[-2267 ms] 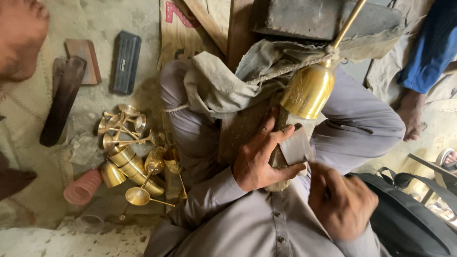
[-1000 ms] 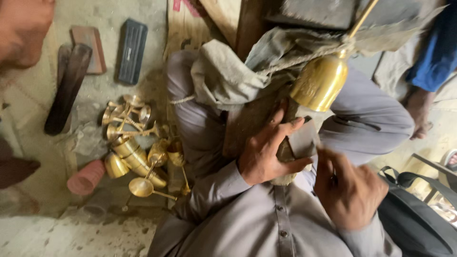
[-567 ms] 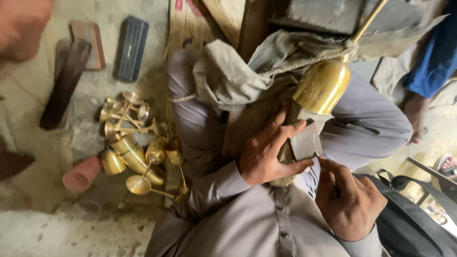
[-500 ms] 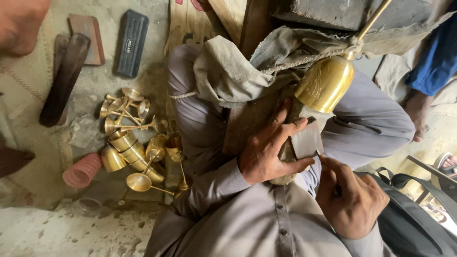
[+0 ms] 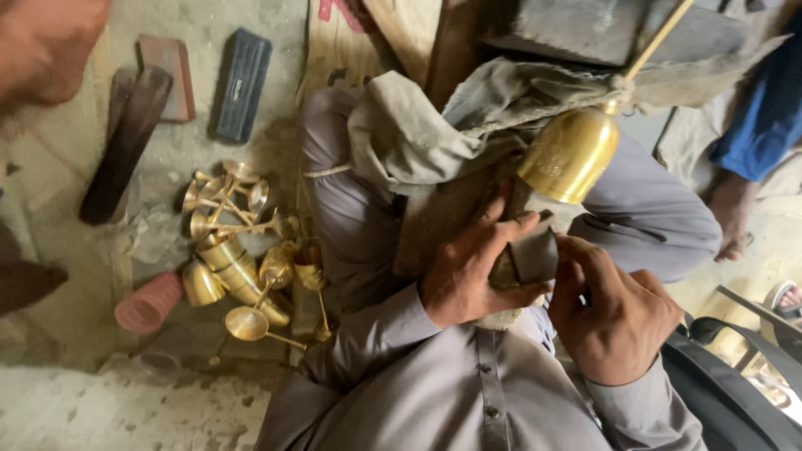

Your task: The person engraves a brass oil lamp using a chisel and hammer while seated on the floor. They hold the lamp steady, strike the chisel to create patterns, and occasionally wipe the surface with a cloth.

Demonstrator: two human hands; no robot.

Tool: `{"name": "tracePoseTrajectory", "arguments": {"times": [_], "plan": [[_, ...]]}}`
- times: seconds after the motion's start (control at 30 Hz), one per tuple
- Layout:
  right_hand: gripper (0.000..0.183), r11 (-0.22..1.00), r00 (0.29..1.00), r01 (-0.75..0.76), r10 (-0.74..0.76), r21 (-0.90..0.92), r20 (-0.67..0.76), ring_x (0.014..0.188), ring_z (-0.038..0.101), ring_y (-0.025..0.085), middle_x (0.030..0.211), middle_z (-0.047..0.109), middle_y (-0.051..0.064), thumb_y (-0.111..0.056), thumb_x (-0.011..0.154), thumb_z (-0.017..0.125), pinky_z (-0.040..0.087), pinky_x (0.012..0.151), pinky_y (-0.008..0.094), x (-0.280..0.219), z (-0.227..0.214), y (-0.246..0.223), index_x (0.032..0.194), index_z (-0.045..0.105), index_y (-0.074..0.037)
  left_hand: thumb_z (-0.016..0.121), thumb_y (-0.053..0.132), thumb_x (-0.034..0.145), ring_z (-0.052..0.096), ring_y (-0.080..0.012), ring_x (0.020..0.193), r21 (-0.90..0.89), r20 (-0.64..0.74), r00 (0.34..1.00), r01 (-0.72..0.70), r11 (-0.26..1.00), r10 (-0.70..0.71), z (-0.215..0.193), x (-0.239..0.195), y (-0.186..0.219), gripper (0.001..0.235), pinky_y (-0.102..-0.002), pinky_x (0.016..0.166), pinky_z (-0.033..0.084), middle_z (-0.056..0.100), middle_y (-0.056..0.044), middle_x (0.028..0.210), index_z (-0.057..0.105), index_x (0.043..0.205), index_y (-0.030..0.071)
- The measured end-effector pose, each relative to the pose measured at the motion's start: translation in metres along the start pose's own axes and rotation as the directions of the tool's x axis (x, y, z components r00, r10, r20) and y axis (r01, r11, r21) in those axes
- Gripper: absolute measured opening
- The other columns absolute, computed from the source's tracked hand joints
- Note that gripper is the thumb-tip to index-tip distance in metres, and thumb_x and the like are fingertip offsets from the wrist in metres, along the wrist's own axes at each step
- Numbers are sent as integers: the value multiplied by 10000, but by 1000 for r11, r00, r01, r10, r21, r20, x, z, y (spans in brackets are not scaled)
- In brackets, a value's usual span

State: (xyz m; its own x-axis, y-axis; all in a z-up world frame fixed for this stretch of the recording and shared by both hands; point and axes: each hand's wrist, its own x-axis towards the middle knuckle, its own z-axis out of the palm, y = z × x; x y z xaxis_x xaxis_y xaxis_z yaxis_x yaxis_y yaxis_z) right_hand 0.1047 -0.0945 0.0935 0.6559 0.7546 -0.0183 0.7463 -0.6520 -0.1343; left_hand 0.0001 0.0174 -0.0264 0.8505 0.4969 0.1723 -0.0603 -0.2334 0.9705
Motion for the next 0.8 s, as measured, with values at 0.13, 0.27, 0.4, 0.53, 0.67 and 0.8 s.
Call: {"name": "tracePoseTrajectory", "arguments": {"times": [0.13, 0.27, 0.4, 0.53, 0.67, 0.8], "plan": [[263, 950, 993, -108, 92, 293, 69, 663, 597, 183, 919, 717, 87, -45, 936, 699, 472, 616, 311, -4, -12, 3, 1194, 714, -92, 894, 423, 837, 611, -422, 1362, 14, 22, 999, 32, 999, -33, 1, -2, 5, 803, -413, 1078, 566, 548, -289, 1471, 536, 1458, 61], [309, 868, 969, -245, 238, 431, 70, 614, 566, 122, 922, 690, 114, -52, 845, 775, 456, 573, 269, -33, -15, 2, 1146, 710, -78, 916, 421, 788, 582, -459, 1362, 35, 32, 999, 31, 999, -32, 0, 4, 5, 847, -430, 1063, 558, 521, -326, 1467, 524, 1434, 38], [351, 893, 978, -201, 208, 402, 27, 697, 599, 139, 959, 664, 109, -24, 856, 776, 475, 640, 259, -54, 0, 8, 1196, 708, -78, 902, 371, 804, 563, -456, 1395, -16, 21, 999, 25, 1000, -25, -2, 4, 5, 820, -433, 1098, 546, 476, -341, 1518, 517, 1444, 32], [352, 934, 980, -195, 198, 300, 21, 656, 621, 154, 908, 687, 105, 7, 894, 751, 491, 626, 279, -57, 6, 9, 1237, 718, -66, 908, 360, 807, 537, -460, 1423, -20, 4, 1000, 12, 1000, -12, -1, 7, 5, 808, -446, 1134, 525, 460, -340, 1526, 523, 1440, 37], [345, 973, 993, -88, 102, 212, -53, 716, 677, 207, 933, 699, 118, -1, 910, 750, 532, 670, 313, -57, 10, 2, 1245, 711, -75, 908, 366, 837, 537, -454, 1451, -48, 13, 1000, 23, 999, -23, -1, 5, 4, 782, -439, 1149, 534, 466, -331, 1543, 523, 1434, 40], [309, 985, 992, -55, 72, 163, -100, 795, 719, 233, 1029, 725, 138, 22, 990, 711, 552, 719, 299, -57, 15, 1, 1285, 699, -69, 902, 360, 841, 521, -471, 1451, -54, 3, 1000, -4, 999, 4, 0, 4, 2, 776, -439, 1144, 539, 416, -368, 1563, 517, 1429, 31]]}}
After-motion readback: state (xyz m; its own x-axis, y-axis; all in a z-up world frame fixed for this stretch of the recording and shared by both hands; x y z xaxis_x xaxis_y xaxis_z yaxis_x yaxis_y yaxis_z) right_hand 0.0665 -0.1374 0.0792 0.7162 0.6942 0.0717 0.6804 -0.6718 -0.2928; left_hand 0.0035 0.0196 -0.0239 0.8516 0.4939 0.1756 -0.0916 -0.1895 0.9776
